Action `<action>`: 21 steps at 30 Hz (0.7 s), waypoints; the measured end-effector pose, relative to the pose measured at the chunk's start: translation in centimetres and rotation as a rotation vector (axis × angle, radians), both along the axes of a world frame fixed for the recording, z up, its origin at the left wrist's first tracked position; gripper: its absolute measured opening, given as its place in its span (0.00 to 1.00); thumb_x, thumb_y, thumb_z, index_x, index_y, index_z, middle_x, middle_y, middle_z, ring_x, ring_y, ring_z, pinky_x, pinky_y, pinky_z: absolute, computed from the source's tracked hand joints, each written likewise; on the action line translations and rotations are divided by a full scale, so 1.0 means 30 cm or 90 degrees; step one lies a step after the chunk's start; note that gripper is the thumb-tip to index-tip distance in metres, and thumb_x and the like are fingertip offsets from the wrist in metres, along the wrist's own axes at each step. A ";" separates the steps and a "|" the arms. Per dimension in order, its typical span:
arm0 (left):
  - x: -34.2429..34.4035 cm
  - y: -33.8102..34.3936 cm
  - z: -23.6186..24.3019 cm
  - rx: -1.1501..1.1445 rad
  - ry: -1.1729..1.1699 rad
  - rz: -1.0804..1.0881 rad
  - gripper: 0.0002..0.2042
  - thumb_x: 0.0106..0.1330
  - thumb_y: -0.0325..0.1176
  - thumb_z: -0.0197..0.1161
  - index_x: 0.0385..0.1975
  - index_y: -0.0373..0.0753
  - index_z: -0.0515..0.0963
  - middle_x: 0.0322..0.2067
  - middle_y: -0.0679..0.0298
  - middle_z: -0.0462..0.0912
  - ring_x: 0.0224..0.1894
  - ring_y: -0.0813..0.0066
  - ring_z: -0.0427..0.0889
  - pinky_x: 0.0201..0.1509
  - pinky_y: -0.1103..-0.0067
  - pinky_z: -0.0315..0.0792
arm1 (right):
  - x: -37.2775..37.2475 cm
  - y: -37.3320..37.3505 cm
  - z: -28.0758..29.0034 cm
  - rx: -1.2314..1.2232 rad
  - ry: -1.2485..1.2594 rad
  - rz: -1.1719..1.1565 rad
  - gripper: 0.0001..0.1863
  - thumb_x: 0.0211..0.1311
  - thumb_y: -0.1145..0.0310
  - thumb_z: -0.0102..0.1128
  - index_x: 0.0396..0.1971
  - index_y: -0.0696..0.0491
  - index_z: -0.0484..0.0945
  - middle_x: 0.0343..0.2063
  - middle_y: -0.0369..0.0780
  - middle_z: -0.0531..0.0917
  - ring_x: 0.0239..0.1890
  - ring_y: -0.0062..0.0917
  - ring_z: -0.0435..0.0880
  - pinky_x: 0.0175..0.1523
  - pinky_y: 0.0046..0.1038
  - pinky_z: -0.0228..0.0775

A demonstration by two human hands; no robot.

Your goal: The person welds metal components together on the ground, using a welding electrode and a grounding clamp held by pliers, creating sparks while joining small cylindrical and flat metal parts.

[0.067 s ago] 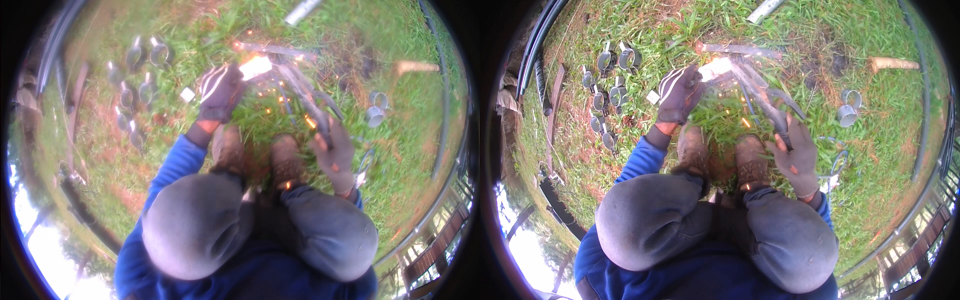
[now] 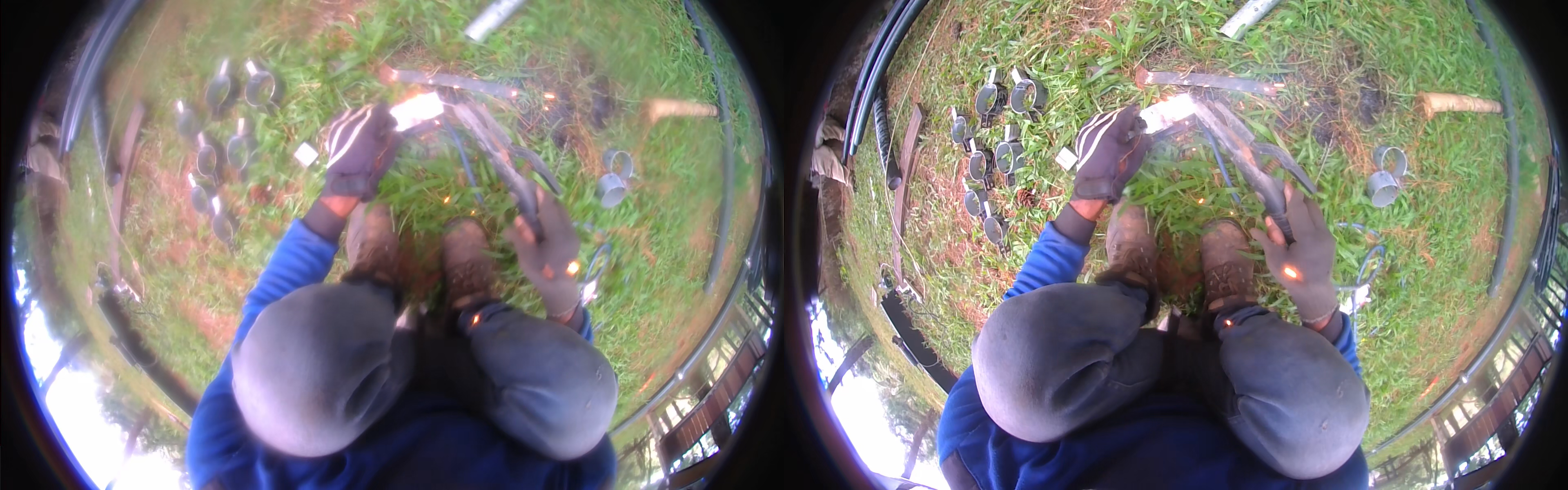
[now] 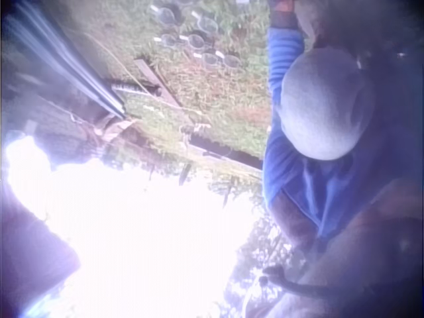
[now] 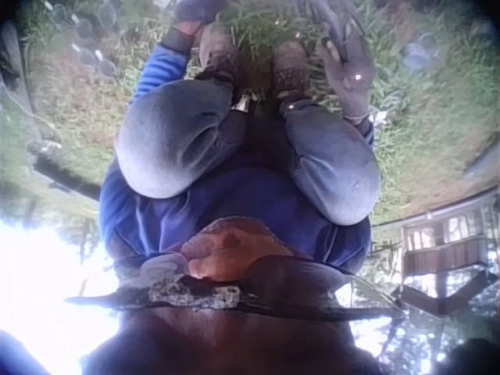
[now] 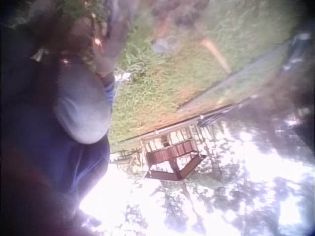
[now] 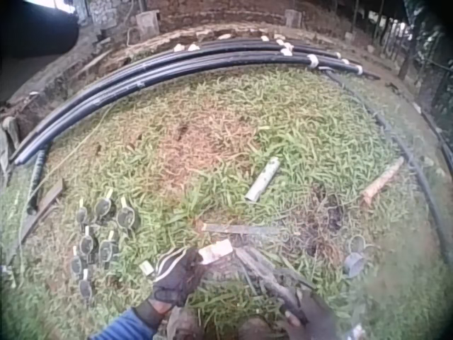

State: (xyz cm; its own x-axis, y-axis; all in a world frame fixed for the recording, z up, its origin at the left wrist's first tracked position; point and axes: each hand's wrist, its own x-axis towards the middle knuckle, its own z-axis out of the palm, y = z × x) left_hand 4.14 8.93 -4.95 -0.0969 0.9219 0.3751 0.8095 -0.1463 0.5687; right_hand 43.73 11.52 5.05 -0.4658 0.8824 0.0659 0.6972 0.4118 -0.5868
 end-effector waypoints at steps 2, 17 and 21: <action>0.007 0.001 0.005 -0.016 0.027 0.011 0.26 0.67 0.33 0.86 0.66 0.38 0.91 0.38 0.56 0.92 0.39 0.52 0.92 0.46 0.63 0.85 | 0.000 0.002 0.003 -0.036 -0.014 -0.007 0.50 0.53 0.71 0.97 0.79 0.56 0.83 0.50 0.49 0.91 0.46 0.48 0.95 0.50 0.43 0.90; -0.005 -0.003 -0.049 0.017 -0.007 0.017 0.27 0.69 0.36 0.83 0.68 0.40 0.90 0.40 0.55 0.91 0.41 0.51 0.91 0.49 0.61 0.85 | -0.007 0.007 0.010 -0.039 -0.012 0.021 0.47 0.59 0.70 0.94 0.79 0.60 0.82 0.57 0.53 0.92 0.50 0.51 0.97 0.52 0.45 0.93; -0.037 -0.058 -0.142 0.057 0.025 0.033 0.24 0.71 0.35 0.83 0.66 0.37 0.90 0.42 0.56 0.93 0.42 0.57 0.92 0.47 0.64 0.85 | -0.004 0.006 0.004 -0.045 -0.017 0.018 0.48 0.58 0.70 0.94 0.80 0.60 0.81 0.57 0.53 0.92 0.50 0.51 0.97 0.52 0.44 0.93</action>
